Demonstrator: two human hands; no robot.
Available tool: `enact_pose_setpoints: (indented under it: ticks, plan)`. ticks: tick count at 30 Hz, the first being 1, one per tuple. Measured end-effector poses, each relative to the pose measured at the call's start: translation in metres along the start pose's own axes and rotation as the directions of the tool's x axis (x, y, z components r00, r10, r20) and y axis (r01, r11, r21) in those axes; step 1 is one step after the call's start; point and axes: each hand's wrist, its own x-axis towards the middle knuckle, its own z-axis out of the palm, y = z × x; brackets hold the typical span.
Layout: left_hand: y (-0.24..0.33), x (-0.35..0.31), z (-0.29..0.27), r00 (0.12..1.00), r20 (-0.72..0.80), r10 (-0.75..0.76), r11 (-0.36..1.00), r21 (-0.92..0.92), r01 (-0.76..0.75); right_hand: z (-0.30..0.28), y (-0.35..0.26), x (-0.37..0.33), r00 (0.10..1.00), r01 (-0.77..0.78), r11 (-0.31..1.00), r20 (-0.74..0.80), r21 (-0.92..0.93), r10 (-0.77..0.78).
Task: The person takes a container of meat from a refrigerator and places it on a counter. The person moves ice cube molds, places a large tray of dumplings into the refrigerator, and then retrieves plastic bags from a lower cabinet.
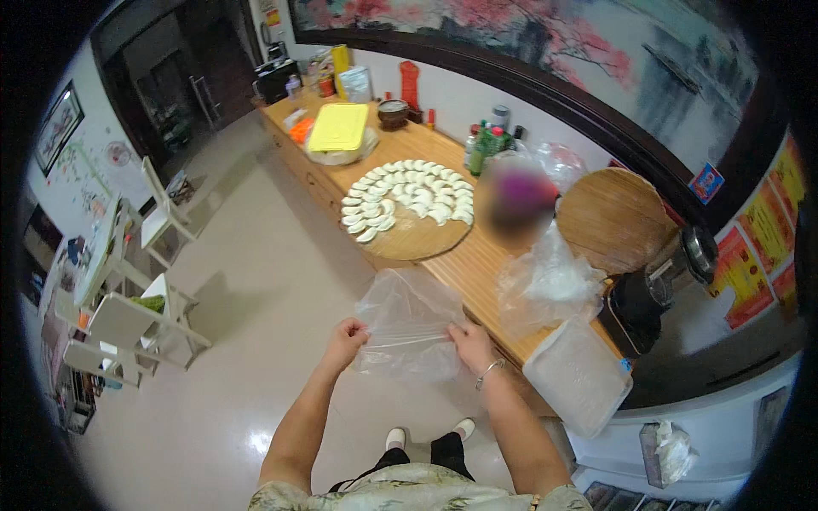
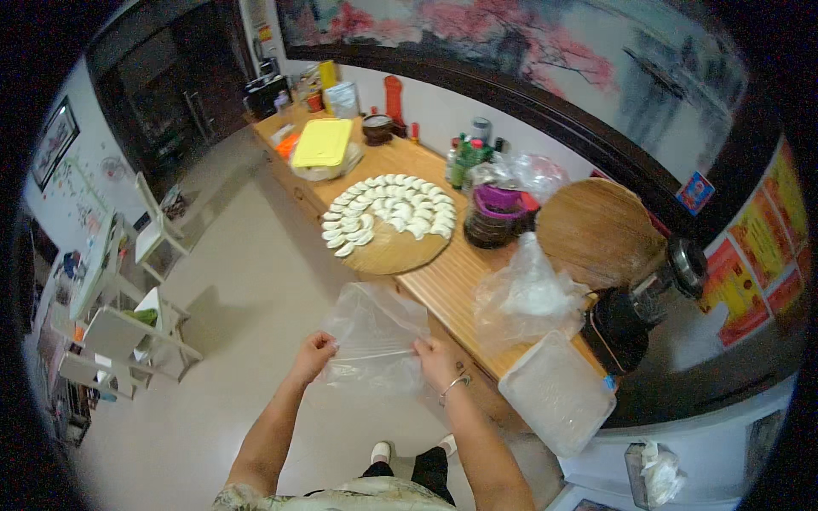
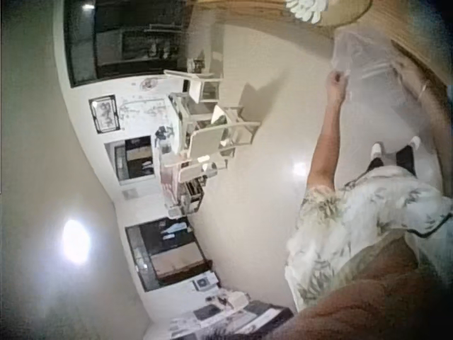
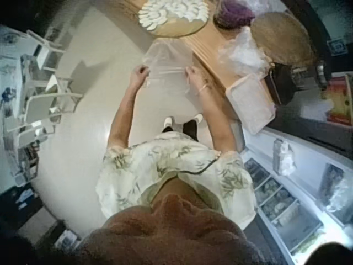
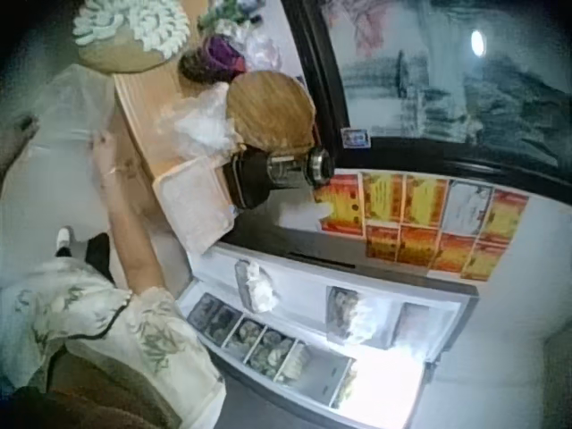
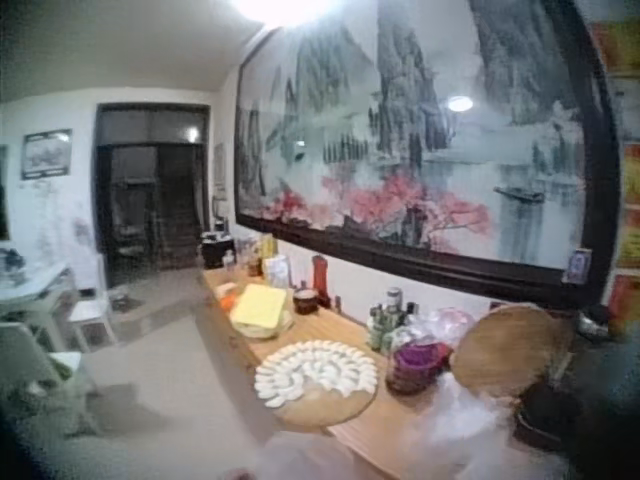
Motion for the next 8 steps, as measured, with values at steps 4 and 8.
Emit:
enact_pose_setpoints:
  ticks: [4, 8]
  plan:
    - [-0.005, -0.007, -0.052, 0.976, -0.106, 0.191, 0.980, -0.029, -0.195, 0.048, 0.001, 0.009, 0.999, 0.025, 0.995, -0.030, 0.093, -0.022]
    - [-0.022, -0.017, -0.100, 0.999, -0.027, -0.044, 0.976, -0.213, 0.037, 0.078, -0.030, -0.005, 0.973, 0.226, 0.930, -0.109, 0.291, -0.202]
